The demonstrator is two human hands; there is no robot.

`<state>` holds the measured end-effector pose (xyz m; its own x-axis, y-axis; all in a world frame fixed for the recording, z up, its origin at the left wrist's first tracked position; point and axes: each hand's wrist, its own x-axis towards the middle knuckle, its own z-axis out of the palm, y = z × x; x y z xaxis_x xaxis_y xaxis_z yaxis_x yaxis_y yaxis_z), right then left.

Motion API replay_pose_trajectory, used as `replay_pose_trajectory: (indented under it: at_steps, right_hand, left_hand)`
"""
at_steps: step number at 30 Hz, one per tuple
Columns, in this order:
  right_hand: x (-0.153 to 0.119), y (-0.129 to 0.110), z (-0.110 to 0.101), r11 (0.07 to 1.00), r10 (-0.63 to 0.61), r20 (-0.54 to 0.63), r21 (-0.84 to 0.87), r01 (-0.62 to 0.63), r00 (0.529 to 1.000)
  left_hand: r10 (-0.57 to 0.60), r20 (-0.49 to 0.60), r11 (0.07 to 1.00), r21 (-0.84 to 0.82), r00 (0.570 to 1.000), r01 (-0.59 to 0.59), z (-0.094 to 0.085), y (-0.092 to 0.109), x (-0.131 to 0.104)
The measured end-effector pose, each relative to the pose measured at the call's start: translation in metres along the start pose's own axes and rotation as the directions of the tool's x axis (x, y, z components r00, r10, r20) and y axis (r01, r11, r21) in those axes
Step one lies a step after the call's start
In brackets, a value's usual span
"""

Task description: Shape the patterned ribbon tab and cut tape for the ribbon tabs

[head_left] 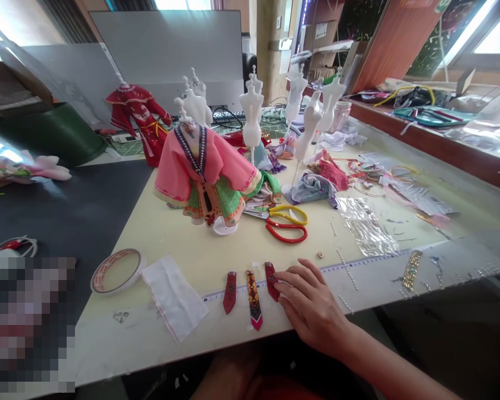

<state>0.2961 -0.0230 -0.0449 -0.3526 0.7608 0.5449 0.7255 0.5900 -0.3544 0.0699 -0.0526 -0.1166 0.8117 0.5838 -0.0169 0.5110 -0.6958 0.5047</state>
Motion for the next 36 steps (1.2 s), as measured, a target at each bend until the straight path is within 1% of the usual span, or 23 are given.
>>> replay_pose_trajectory:
  at_steps: [2,6,11,17,21,31,36]
  right_hand:
    - [0.0,0.0,0.0,1.0,-0.001,0.005,0.006,0.001,1.0]
    - [0.0,0.0,0.001,1.0,0.0,0.006,0.014,0.0,1.0]
    - [0.001,0.001,0.001,1.0,0.0,0.009,0.008,-0.001,1.0]
    - [-0.001,0.003,0.001,1.0,0.006,0.045,0.026,-0.007,0.999]
    - [-0.002,0.003,0.002,0.999,0.007,0.05,0.034,-0.009,0.999]
    - [0.001,0.002,0.0,0.998,0.018,0.049,0.056,-0.02,0.999]
    - [0.003,0.002,-0.001,0.999,0.017,0.052,0.048,-0.019,0.998]
  left_hand:
    - [-0.035,0.03,0.999,-0.01,0.999,0.036,-0.004,-0.001,0.002]
    - [-0.121,0.141,0.991,-0.034,0.983,0.127,-0.007,-0.003,0.004]
    - [-0.165,0.097,0.978,-0.11,0.981,0.175,-0.004,-0.005,0.001]
    - [-0.177,0.098,0.975,-0.12,0.979,0.188,0.005,-0.011,0.003]
    - [-0.176,0.107,0.975,-0.121,0.979,0.188,0.009,-0.018,0.003]
    - [-0.154,0.109,0.978,-0.123,0.982,0.167,0.019,-0.031,-0.008]
    - [-0.156,0.085,0.98,-0.113,0.984,0.165,0.026,-0.038,-0.011]
